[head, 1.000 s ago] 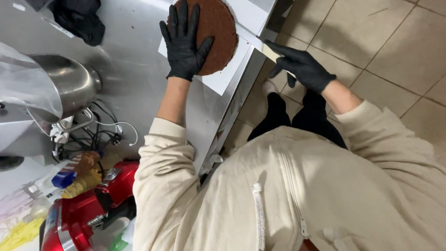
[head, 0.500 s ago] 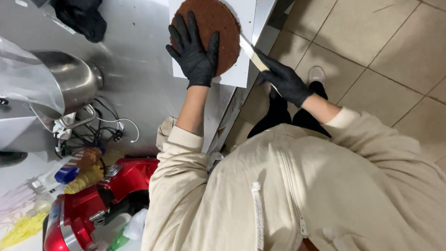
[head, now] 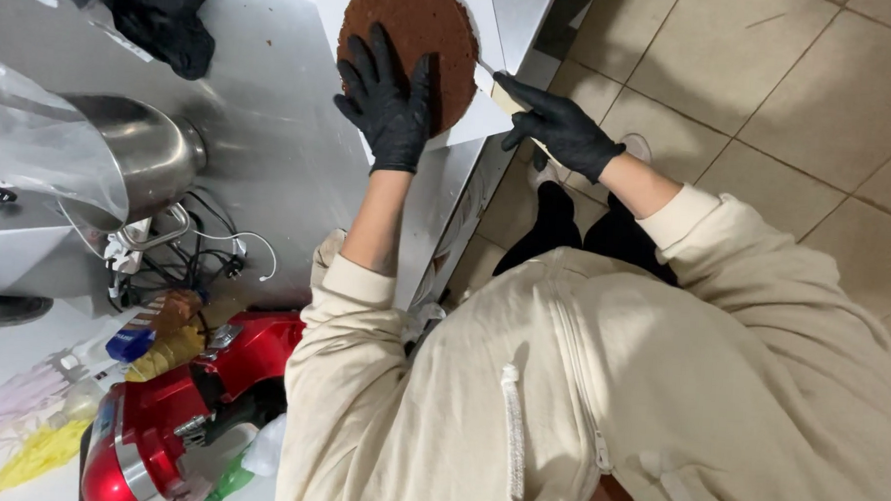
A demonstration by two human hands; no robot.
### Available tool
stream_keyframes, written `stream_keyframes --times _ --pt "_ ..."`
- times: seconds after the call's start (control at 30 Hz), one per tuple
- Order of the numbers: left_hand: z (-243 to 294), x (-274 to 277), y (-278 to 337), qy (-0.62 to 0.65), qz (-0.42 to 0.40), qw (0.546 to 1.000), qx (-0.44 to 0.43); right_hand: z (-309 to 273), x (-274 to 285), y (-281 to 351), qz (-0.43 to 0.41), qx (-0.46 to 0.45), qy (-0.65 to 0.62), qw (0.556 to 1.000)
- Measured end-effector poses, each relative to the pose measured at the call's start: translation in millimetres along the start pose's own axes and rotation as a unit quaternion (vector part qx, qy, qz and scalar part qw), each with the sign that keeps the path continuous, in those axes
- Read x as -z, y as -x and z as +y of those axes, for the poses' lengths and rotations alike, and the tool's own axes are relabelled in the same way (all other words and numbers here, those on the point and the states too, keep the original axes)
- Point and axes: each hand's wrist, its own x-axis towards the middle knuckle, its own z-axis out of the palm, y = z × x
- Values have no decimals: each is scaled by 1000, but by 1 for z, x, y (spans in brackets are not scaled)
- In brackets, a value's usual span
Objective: Slicing cake sponges into thinner layers using a long serrated knife on a stainless steel workstation.
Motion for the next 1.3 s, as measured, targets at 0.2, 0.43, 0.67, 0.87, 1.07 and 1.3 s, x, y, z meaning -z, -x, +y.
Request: stream_keyframes --times 0.2,0.43,0.67,0.87,1.07,1.3 --pt "-28 6 -39 -34 68 961 -267 -58 -2 25 33 -155 19 987" --pt "-22 0 -18 -25 83 966 -245 2 -29 98 98 -155 158 970" --pt "-3 -23 1 -36 114 990 -76 -25 -57 31 85 -68 -70 992" --pt "8 -9 -2 -37 85 995 -23 17 -57 74 59 -120 -28 991" --pt "9 -28 -5 -29 124 992 9 9 -82 45 67 -58 -54 995" --pt "-49 -27 -48 86 76 992 46 -22 -57 16 55 -92 -52 993"
